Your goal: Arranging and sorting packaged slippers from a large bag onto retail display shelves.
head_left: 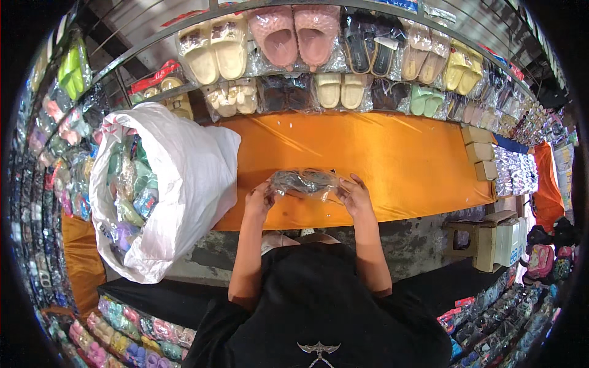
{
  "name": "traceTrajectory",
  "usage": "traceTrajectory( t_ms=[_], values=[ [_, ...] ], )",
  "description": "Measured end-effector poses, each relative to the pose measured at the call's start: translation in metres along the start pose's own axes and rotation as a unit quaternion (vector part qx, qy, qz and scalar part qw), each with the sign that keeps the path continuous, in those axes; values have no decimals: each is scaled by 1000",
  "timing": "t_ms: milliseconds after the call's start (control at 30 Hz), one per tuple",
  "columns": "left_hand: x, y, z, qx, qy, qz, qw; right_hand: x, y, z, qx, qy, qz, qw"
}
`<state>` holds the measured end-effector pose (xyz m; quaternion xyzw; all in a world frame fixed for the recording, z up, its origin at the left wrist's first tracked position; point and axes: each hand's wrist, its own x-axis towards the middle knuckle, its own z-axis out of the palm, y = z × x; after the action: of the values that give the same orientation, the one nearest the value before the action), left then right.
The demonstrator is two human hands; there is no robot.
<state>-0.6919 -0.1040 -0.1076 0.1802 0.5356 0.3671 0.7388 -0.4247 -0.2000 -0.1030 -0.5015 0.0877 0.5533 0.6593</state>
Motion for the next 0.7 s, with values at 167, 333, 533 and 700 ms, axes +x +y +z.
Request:
traceTrajectory(
  t_ms=[167,333,533,700],
  values=[
    [-16,9,9,38,84,73,993,8,-5,-10,5,-28,-82,996],
    [-11,-2,2,74,32,107,991,0,-7,-6,-12,2,-92,996],
    [-17,7,13,38,-6,62,997,-2,-2,-10,-30,7,-85,996],
    [-8,5,-5,130,-40,99,986,-3,-8,-9,-40,26,-120,992]
  ],
)
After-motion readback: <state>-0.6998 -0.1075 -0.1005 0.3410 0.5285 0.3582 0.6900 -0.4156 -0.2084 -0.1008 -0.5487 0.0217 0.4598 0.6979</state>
